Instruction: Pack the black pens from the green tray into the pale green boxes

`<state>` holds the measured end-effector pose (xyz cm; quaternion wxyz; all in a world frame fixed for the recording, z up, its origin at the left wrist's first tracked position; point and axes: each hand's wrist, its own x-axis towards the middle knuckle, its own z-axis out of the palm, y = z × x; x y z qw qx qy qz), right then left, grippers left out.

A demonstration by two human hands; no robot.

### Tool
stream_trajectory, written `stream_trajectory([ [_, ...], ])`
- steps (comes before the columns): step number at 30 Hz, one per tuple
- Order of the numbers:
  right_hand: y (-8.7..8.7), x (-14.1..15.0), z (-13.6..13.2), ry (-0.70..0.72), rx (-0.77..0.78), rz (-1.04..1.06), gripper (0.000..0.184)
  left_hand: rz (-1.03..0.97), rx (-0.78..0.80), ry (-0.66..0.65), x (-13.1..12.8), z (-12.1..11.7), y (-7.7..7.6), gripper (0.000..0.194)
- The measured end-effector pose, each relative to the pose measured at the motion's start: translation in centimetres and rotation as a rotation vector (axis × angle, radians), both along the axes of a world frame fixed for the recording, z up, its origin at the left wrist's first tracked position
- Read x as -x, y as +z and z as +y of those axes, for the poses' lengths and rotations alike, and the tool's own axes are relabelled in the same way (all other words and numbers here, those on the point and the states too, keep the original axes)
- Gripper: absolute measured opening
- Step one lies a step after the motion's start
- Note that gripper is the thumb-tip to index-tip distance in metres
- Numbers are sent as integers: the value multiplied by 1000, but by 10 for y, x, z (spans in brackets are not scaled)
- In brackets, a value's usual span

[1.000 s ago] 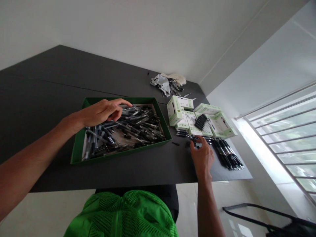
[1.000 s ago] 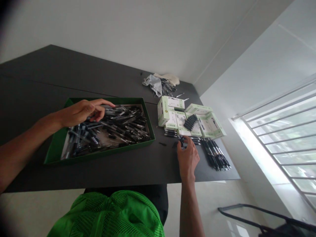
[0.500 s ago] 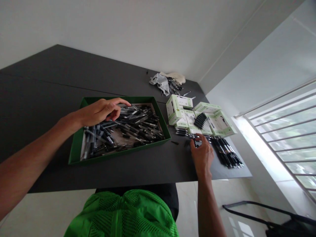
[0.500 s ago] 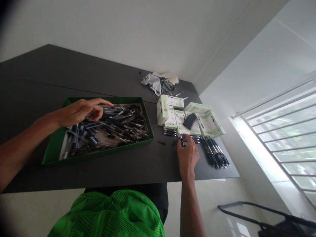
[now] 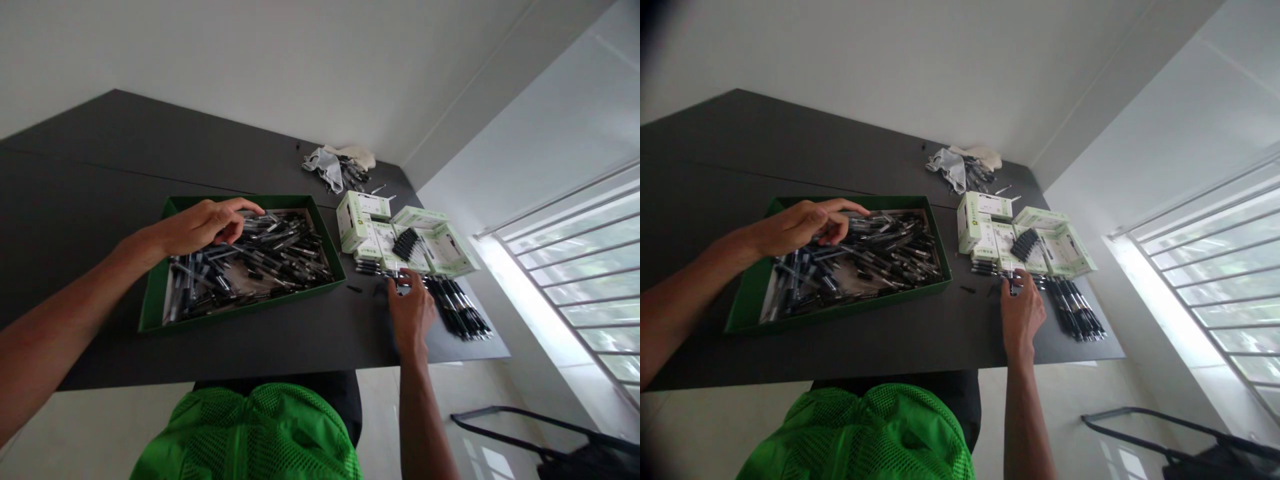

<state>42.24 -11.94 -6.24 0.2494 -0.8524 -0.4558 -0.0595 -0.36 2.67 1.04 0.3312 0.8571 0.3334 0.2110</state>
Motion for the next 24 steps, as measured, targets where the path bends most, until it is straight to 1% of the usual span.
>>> stream_trajectory([
  [3,1,0,0,8,9,1,36,-28,69,-26,0,-1,1,88],
  [11,-2,0,0,29,2,-15,33,-45,87,-14,0,-1,1,90],
  [17,-1,-1,-2,43,-24,-17,34,-53,91,-10,0,0,-1,90],
  [21,3,-1,-6,54,-80,2,38,-41,91,-13,1,2,-1,89],
  [24,11,-11,-7,49,-114,15,36,-32,101,-18,2,3,-2,89],
])
